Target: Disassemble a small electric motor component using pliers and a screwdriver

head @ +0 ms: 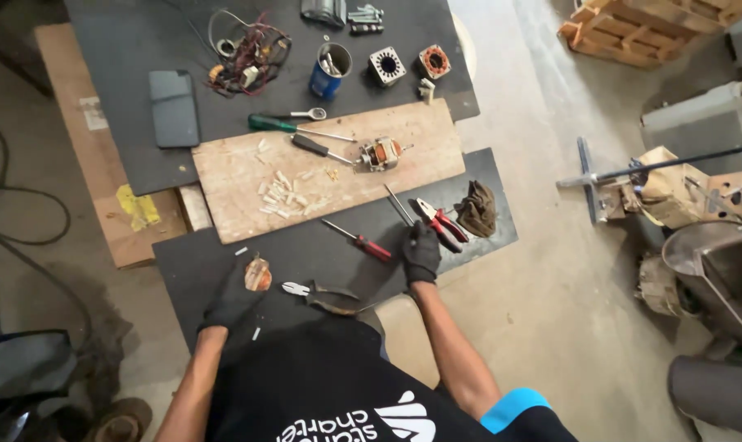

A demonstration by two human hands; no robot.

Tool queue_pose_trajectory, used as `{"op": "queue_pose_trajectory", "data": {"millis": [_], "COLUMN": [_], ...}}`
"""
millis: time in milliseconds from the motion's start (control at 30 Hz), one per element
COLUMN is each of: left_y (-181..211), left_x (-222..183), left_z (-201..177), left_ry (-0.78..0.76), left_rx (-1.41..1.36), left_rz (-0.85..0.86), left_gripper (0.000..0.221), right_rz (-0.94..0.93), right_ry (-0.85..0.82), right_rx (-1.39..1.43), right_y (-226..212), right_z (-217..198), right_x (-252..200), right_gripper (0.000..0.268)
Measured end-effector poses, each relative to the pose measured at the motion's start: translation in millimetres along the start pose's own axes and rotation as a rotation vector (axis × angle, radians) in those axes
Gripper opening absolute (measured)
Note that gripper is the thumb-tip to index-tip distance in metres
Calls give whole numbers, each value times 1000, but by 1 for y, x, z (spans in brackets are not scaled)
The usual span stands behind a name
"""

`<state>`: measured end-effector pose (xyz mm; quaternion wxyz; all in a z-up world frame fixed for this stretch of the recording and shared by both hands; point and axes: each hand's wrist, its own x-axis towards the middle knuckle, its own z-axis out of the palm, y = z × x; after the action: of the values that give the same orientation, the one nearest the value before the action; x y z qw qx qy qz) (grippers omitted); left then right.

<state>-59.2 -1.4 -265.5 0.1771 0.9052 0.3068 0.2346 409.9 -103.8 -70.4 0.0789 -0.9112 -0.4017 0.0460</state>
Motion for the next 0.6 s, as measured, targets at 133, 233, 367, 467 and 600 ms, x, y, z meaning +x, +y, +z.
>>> {"op": "queue_pose_trajectory", "data": {"millis": [133, 233, 367, 467, 600], "left_y": [17, 67, 46, 41, 67], "left_x": [-1, 50, 14, 24, 51], "left_z": [-55, -172, -78, -63, -147], "left_ry": [-83, -57, 93, 135, 128], "left_rx": [-72, -1184, -1299, -1215, -1106], "left_rz": [5, -563, -683, -719, -665], "left_gripper": [99, 61, 51, 73, 77], "right_rz": [-174, -220, -112, -182, -232], "right_ry": [10, -25, -368, -570, -940], "right_rx": [-221, -351, 146, 443, 664], "right_y": [29, 54, -3, -73, -156], "right_z": [8, 42, -33, -107, -197], "right_x": [22, 40, -21, -88, -145], "right_gripper": [25, 33, 49, 52, 50]}}
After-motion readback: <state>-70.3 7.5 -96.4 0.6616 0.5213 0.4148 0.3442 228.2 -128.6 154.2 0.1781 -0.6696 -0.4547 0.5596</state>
